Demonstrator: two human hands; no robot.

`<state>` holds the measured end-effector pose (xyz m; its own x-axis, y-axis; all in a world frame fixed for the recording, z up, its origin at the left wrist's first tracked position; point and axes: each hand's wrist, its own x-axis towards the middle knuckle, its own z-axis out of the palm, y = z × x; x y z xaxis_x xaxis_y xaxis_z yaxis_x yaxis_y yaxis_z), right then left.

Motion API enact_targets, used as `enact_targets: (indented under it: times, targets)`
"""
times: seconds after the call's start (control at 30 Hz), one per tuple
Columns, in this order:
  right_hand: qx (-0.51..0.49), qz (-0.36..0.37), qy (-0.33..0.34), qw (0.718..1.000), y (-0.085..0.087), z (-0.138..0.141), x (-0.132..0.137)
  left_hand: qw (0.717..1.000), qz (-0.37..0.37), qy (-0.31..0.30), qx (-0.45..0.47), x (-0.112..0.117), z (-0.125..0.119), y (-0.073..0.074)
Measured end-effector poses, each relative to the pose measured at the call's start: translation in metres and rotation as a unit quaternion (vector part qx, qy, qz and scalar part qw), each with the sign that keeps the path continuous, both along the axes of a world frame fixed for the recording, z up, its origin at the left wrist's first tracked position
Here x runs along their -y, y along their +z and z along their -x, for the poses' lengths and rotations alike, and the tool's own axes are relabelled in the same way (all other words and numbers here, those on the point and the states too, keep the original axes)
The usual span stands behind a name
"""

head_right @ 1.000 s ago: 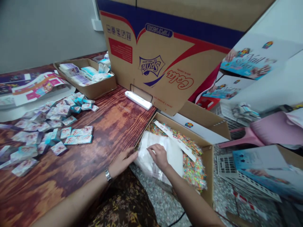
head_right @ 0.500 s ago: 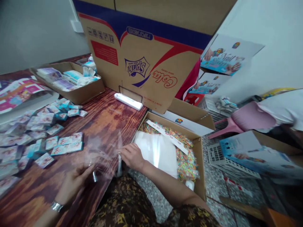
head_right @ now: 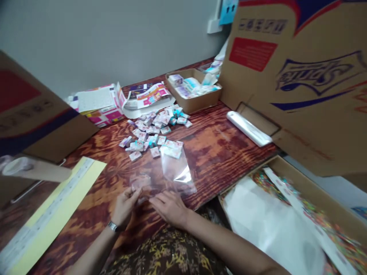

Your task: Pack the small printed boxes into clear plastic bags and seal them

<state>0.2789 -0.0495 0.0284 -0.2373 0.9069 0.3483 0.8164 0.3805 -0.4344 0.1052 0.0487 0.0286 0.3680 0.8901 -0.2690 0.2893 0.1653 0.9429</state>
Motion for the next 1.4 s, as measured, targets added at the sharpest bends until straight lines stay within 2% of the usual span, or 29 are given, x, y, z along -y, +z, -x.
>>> enact_targets:
  times: [0.13, 0.23, 0.33, 0.47, 0.63, 0.77, 0.87, 0.97, 1.03, 1.1, 1.2, 1.3, 1.4]
  targets:
    - [0.092, 0.085, -0.031, 0.992, -0.021, 0.031, -0.019, 0.992, 0.088, 0.07, 0.062, 0.009, 0.016, -0.001]
    - [0.148, 0.156, -0.042, 0.976, -0.031, 0.04, -0.033, 0.984, 0.11, 0.121, 0.066, 0.013, 0.027, -0.002]
    - [0.165, 0.213, -0.054, 0.961, -0.03, 0.043, -0.047, 0.984, 0.104, 0.138, 0.044, 0.016, 0.038, -0.004]
    - [0.158, 0.24, -0.07, 0.955, -0.023, 0.045, -0.061, 0.988, 0.087, 0.129, -0.003, 0.019, 0.052, -0.011]
    - [0.149, 0.216, -0.086, 0.961, -0.02, 0.04, -0.071, 0.989, 0.094, 0.112, 0.005, 0.019, 0.064, -0.023]
    - [0.116, 0.182, -0.065, 0.974, -0.021, 0.036, -0.073, 0.988, 0.088, 0.122, 0.026, 0.016, 0.067, -0.024]
    - [0.103, 0.144, -0.049, 0.983, -0.026, 0.036, -0.07, 0.978, 0.138, 0.151, 0.048, 0.016, 0.065, -0.022]
    - [0.137, 0.113, -0.034, 0.983, -0.036, 0.036, -0.065, 0.957, 0.201, 0.201, 0.064, 0.016, 0.062, -0.021]
    - [0.166, 0.115, -0.013, 0.979, -0.04, 0.038, -0.064, 0.954, 0.192, 0.219, 0.071, 0.016, 0.061, -0.022]
    - [0.186, 0.131, -0.006, 0.974, -0.041, 0.041, -0.067, 0.96, 0.152, 0.225, 0.066, 0.016, 0.062, -0.022]
    - [0.202, 0.158, -0.045, 0.965, -0.037, 0.049, -0.078, 0.97, 0.107, 0.215, 0.033, 0.018, 0.065, -0.024]
    - [0.189, 0.147, -0.075, 0.968, -0.031, 0.057, -0.09, 0.966, 0.147, 0.212, 0.016, 0.021, 0.068, -0.025]
    - [0.14, 0.078, -0.024, 0.987, -0.032, 0.059, -0.093, 0.957, 0.184, 0.224, 0.019, 0.023, 0.07, -0.023]
